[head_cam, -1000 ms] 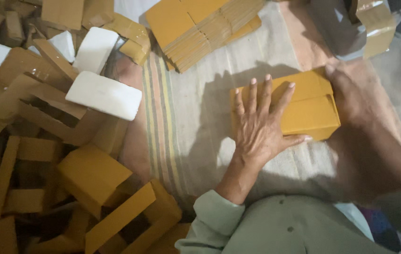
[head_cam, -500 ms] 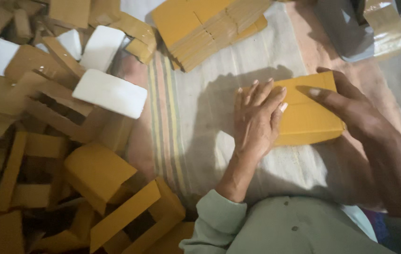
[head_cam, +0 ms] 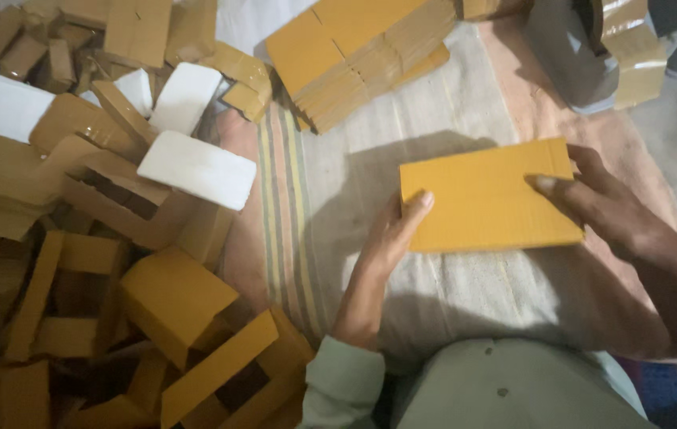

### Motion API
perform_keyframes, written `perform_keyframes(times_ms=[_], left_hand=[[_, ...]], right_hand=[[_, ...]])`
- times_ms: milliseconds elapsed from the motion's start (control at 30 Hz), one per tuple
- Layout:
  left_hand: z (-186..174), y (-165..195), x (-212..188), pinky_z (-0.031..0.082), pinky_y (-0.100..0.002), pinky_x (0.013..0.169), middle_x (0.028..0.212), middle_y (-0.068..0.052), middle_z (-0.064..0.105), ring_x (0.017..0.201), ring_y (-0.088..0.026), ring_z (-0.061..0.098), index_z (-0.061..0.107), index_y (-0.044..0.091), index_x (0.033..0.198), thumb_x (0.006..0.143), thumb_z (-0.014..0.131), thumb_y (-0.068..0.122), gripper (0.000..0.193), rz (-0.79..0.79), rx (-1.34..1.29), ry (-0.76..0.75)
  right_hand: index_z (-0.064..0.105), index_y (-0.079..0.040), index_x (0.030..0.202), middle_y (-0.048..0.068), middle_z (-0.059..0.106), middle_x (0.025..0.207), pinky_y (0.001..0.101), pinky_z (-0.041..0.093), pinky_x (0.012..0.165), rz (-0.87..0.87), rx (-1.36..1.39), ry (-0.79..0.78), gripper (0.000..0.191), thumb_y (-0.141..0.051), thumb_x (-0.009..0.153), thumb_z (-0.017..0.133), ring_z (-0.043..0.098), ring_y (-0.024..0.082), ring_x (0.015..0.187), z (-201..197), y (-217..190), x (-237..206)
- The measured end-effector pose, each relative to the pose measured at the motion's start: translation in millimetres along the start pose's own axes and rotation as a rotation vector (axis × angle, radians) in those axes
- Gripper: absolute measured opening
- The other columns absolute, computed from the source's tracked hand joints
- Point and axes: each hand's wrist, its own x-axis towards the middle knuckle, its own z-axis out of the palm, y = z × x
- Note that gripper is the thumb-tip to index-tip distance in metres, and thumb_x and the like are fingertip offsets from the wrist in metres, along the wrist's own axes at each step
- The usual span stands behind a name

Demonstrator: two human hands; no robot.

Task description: The person assembles small cardboard boxes by folding the flaps and pressing the edges to form a rectangular shape. The person repeats this process for multiple boxes, stacking the finished ones nearby.

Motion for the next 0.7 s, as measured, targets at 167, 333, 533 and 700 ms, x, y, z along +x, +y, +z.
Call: perform_keyframes(times_ms=[167, 333, 533, 700], left_hand=[[-1.2, -6.6, -16.7, 0.052, -0.040, 0.102, 0.127, -0.014, 0.063, 0.122, -0.025, 0.060, 0.049, -0.003, 0.145, 0.086, 0.080, 0.035, 0.076, 0.055, -0.401, -0.144], [8.5, 1.6, -32.7, 0.051, -0.041, 0.109, 0.128, -0.015, 0.058, 0.126, -0.026, 0.056, 0.053, 0.000, 0.146, 0.090, 0.084, 0.022, 0.068, 0.389, -0.189, -0.176], [-3.8, -5.9, 1.8, 0.038, -0.052, 0.120, 0.149, -0.018, 0.051, 0.141, -0.038, 0.050, 0.045, 0.007, 0.146, 0.091, 0.078, 0.028, 0.068, 0.837, 0.823, 0.264], [-10.5, -38.8, -5.2, 0.039, -0.051, 0.125, 0.159, -0.009, 0.046, 0.151, -0.033, 0.046, 0.049, 0.020, 0.150, 0.095, 0.076, 0.023, 0.061, 0.842, 1.091, 0.266]], right_hand=[[0.017, -0.005, 0.162, 0.034, 0.044, 0.147, 0.0587, 0.038, 0.114, -0.122, 0.275, -0.053, 0.106, -0.034, 0.073, 0.068, 0.045, 0.047, 0.142, 3.2, 31.7, -1.9], [0.000, -0.012, 0.175, 0.023, 0.022, 0.173, 0.0625, 0.051, 0.098, -0.594, 0.339, -0.246, 0.124, -0.007, 0.074, 0.073, 0.041, 0.045, 0.144, -13.1, 41.5, 9.5], [-0.004, -0.014, 0.164, 0.023, 0.019, 0.168, 0.0583, 0.029, 0.123, -0.990, -0.321, 0.059, 0.121, -0.008, 0.072, 0.075, 0.030, 0.043, 0.152, -29.5, 20.3, 30.3], [0.017, -0.017, 0.162, 0.015, 0.031, 0.166, 0.0500, 0.039, 0.110, -0.602, 0.323, -0.313, 0.107, -0.014, 0.073, 0.077, 0.037, 0.033, 0.149, 4.3, 43.9, 1.2]])
